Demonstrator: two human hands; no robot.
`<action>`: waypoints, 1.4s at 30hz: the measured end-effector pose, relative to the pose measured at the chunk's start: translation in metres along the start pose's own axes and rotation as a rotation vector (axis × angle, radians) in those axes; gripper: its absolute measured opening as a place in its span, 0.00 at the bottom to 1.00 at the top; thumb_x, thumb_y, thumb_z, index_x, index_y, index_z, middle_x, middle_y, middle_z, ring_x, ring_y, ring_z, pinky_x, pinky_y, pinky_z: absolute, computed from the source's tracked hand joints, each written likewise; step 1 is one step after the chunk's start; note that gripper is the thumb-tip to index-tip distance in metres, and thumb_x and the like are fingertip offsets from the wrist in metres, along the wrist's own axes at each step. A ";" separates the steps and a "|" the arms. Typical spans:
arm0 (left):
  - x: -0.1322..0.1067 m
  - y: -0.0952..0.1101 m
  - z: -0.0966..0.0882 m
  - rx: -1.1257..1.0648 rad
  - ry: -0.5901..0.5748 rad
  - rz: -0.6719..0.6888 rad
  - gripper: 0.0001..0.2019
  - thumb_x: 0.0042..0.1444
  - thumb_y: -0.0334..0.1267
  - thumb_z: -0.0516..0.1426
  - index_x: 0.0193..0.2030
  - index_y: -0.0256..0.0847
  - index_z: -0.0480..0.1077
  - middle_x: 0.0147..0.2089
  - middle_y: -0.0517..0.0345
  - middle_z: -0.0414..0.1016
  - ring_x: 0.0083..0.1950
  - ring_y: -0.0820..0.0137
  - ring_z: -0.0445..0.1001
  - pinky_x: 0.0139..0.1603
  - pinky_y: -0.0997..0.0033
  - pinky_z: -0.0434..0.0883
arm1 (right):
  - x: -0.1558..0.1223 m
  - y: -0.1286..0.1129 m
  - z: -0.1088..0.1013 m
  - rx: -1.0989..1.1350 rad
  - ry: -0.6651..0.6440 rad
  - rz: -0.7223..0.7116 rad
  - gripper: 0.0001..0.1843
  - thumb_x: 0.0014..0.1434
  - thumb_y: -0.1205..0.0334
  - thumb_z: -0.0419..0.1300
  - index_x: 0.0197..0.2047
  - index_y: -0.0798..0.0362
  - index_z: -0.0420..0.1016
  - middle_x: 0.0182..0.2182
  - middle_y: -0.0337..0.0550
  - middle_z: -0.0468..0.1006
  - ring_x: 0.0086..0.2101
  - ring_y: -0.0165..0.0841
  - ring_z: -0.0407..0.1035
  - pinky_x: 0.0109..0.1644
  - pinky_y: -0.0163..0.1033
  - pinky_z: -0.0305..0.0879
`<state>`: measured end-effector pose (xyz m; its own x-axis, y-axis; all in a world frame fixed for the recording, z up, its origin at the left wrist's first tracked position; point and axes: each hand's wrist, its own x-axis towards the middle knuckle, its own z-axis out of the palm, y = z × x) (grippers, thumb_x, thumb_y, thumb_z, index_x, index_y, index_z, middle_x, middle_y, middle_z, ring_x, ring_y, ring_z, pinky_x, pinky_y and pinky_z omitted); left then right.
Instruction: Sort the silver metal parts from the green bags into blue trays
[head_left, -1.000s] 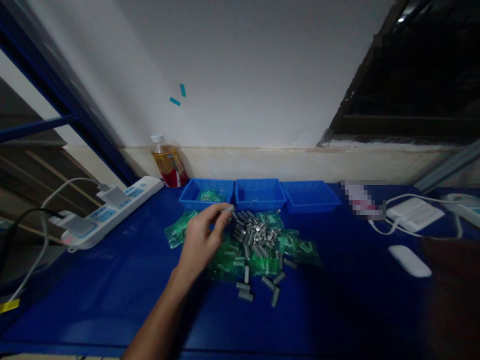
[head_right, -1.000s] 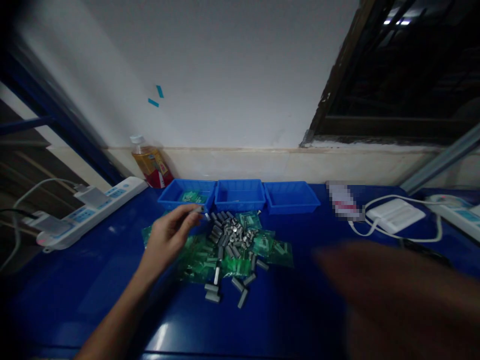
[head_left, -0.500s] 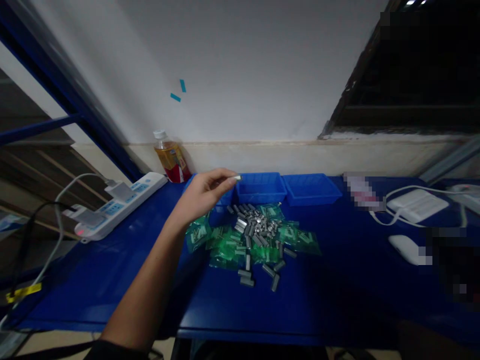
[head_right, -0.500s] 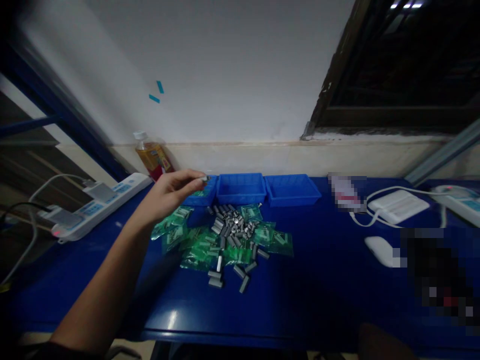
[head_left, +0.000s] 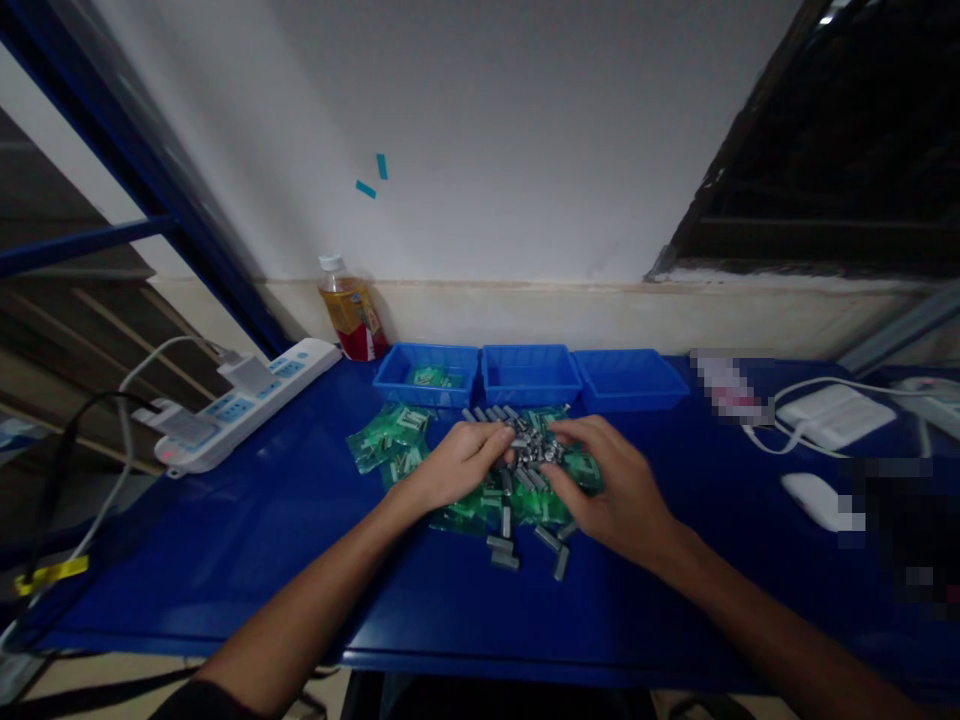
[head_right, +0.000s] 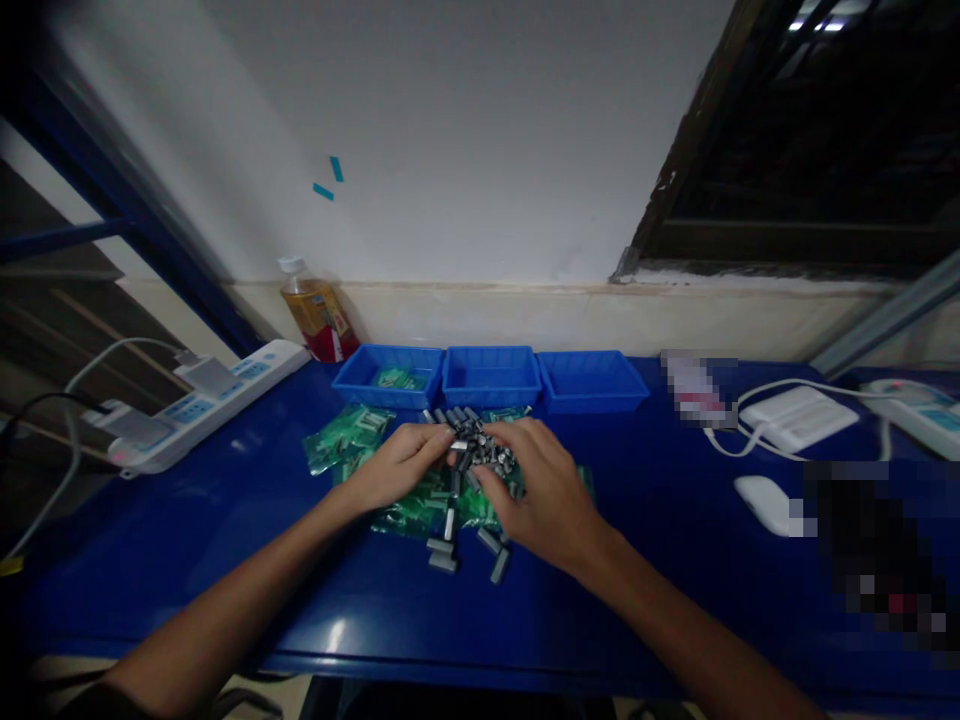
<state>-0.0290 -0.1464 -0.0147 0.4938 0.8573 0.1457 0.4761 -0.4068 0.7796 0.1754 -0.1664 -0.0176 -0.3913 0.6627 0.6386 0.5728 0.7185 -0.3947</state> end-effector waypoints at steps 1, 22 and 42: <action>-0.002 0.000 0.002 -0.009 0.005 0.015 0.22 0.66 0.45 0.42 0.27 0.36 0.67 0.24 0.63 0.64 0.27 0.75 0.63 0.32 0.76 0.60 | -0.001 -0.001 0.005 -0.004 -0.029 -0.032 0.13 0.60 0.63 0.57 0.48 0.54 0.66 0.40 0.47 0.73 0.41 0.36 0.68 0.45 0.44 0.68; -0.008 -0.040 -0.019 0.502 0.184 -0.074 0.14 0.64 0.37 0.46 0.50 0.41 0.68 0.45 0.52 0.74 0.44 0.65 0.74 0.46 0.68 0.67 | 0.104 0.072 0.029 -0.346 -0.421 0.310 0.21 0.64 0.51 0.48 0.36 0.54 0.77 0.34 0.49 0.77 0.35 0.36 0.69 0.37 0.38 0.59; -0.049 -0.049 -0.074 0.807 0.152 -0.623 0.18 0.55 0.52 0.50 0.43 0.42 0.71 0.45 0.49 0.75 0.42 0.55 0.75 0.36 0.64 0.67 | 0.027 0.057 0.002 -0.063 -0.075 0.082 0.08 0.61 0.62 0.55 0.37 0.55 0.75 0.31 0.44 0.74 0.35 0.34 0.68 0.42 0.41 0.63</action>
<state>-0.1304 -0.1445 -0.0152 -0.0780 0.9966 -0.0249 0.9906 0.0803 0.1104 0.1960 -0.1077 -0.0240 -0.3927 0.7340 0.5541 0.6484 0.6483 -0.3992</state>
